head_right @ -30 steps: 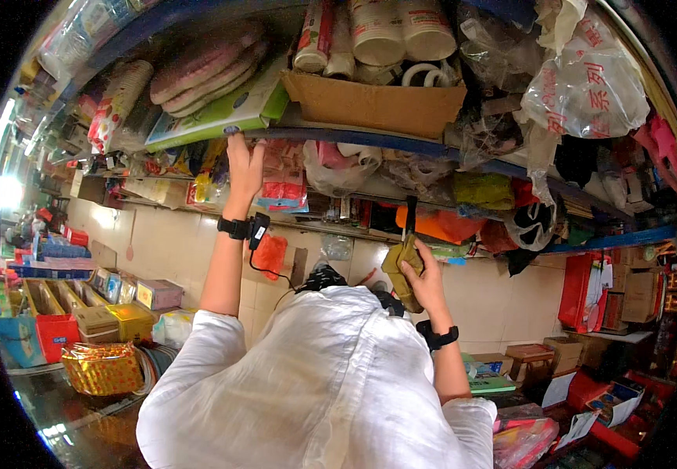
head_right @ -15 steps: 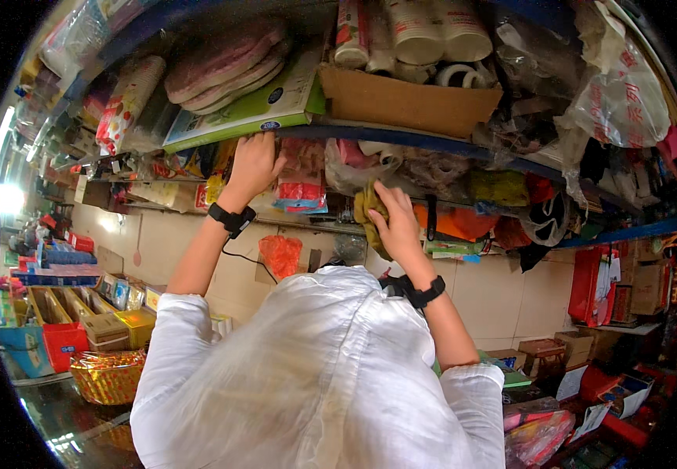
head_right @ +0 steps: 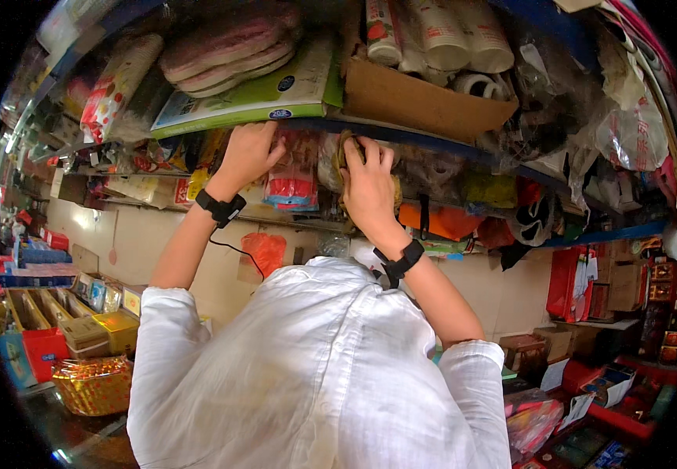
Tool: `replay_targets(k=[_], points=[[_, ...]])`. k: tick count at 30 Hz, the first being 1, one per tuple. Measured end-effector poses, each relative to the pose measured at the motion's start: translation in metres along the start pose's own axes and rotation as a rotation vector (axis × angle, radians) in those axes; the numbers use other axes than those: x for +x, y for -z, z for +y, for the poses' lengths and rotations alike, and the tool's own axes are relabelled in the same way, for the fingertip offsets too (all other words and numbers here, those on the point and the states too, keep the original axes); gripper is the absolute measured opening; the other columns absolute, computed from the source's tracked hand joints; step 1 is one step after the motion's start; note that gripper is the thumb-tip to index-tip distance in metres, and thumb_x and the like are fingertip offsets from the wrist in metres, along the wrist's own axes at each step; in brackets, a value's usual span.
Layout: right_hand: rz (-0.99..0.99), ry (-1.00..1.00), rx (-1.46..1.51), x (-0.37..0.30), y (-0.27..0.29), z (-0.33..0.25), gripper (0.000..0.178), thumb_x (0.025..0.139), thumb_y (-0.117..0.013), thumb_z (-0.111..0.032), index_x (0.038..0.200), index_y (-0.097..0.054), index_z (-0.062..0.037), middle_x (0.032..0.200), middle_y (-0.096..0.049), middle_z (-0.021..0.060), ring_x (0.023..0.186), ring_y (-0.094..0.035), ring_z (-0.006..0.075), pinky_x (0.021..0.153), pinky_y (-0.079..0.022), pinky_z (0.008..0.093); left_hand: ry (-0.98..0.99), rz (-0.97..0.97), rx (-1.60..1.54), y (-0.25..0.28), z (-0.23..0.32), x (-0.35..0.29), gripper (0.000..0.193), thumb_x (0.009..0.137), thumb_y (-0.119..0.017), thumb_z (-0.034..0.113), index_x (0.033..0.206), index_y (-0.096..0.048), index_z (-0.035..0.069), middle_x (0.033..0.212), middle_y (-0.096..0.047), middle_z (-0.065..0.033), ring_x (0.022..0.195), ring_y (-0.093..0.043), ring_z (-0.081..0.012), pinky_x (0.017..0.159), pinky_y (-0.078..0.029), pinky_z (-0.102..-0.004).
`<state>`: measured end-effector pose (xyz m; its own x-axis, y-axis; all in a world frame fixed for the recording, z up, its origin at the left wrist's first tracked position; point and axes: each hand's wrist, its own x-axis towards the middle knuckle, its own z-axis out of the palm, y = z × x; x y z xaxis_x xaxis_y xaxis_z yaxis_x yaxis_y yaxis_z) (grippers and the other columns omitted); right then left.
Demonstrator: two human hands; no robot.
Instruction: The person moves various items between shelves, including plastic-wrapped goods, small boxes, and fabric items, and wipes down a blue illustrated display board with a cloth.
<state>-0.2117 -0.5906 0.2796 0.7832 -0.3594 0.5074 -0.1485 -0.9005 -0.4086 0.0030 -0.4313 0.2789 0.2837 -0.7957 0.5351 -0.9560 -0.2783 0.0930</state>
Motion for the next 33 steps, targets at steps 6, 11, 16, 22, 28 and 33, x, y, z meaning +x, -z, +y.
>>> replay_targets(k=[6,11,16,22,28,33], points=[[-0.194,-0.121,0.095,0.006,-0.021,0.015,0.049,0.09,-0.07,-0.008,0.136,-0.055,0.0025,0.132,-0.055,0.0201,0.122,-0.049,0.042,0.099,-0.047,0.0459,-0.022,-0.074,-0.033,0.0,-0.005,-0.001,0.032,0.089,-0.066,0.023,0.11,-0.061,-0.001,0.08,-0.063,-0.0164,0.079,-0.064,-0.037,0.069,-0.05,-0.0476],[-0.262,-0.393,0.424,0.0,-0.036,0.031,0.057,0.098,-0.062,-0.013,0.147,-0.043,0.0085,0.15,-0.047,0.0261,0.137,-0.047,0.0397,0.114,-0.036,0.0396,-0.056,-0.012,-0.108,0.009,-0.012,0.001,0.031,0.091,-0.064,0.025,0.109,-0.06,0.0,0.083,-0.064,-0.0179,0.082,-0.063,-0.0388,0.071,-0.05,-0.0488],[-0.138,-0.337,0.44,-0.007,-0.041,0.03,0.06,0.098,-0.059,-0.01,0.15,-0.036,0.0106,0.15,-0.042,0.0317,0.142,-0.038,0.0461,0.117,-0.033,0.0436,-0.076,-0.031,-0.126,0.016,-0.015,0.007,0.029,0.093,-0.063,0.025,0.107,-0.06,-0.001,0.084,-0.065,-0.0211,0.083,-0.062,-0.0423,0.073,-0.049,-0.0501],[-0.078,-0.279,0.335,-0.002,-0.04,0.027,0.066,0.1,-0.058,-0.011,0.155,-0.027,0.0083,0.154,-0.036,0.0323,0.143,-0.036,0.0459,0.119,-0.03,0.0443,-0.017,-0.169,-0.115,0.019,-0.017,-0.001,0.031,0.093,-0.063,0.026,0.11,-0.061,0.0,0.08,-0.065,-0.0216,0.08,-0.063,-0.0433,0.075,-0.05,-0.0504],[-0.013,-0.148,0.128,0.008,-0.042,0.001,0.064,0.098,-0.061,-0.012,0.15,-0.031,0.007,0.144,-0.042,0.0296,0.131,-0.044,0.0477,0.105,-0.044,0.048,-0.044,-0.087,-0.182,0.017,-0.02,-0.004,0.038,0.091,-0.064,0.028,0.117,-0.064,0.0,0.082,-0.067,-0.0223,0.081,-0.064,-0.0425,0.076,-0.051,-0.0493],[0.026,-0.015,0.044,0.015,-0.055,-0.01,0.061,0.093,-0.066,-0.009,0.146,-0.038,0.0042,0.138,-0.047,0.0254,0.125,-0.048,0.0447,0.095,-0.051,0.0466,-0.02,-0.072,-0.229,0.025,-0.016,0.001,0.039,0.089,-0.065,0.028,0.117,-0.066,0.001,0.079,-0.067,-0.0218,0.081,-0.064,-0.0427,0.076,-0.051,-0.0497]])
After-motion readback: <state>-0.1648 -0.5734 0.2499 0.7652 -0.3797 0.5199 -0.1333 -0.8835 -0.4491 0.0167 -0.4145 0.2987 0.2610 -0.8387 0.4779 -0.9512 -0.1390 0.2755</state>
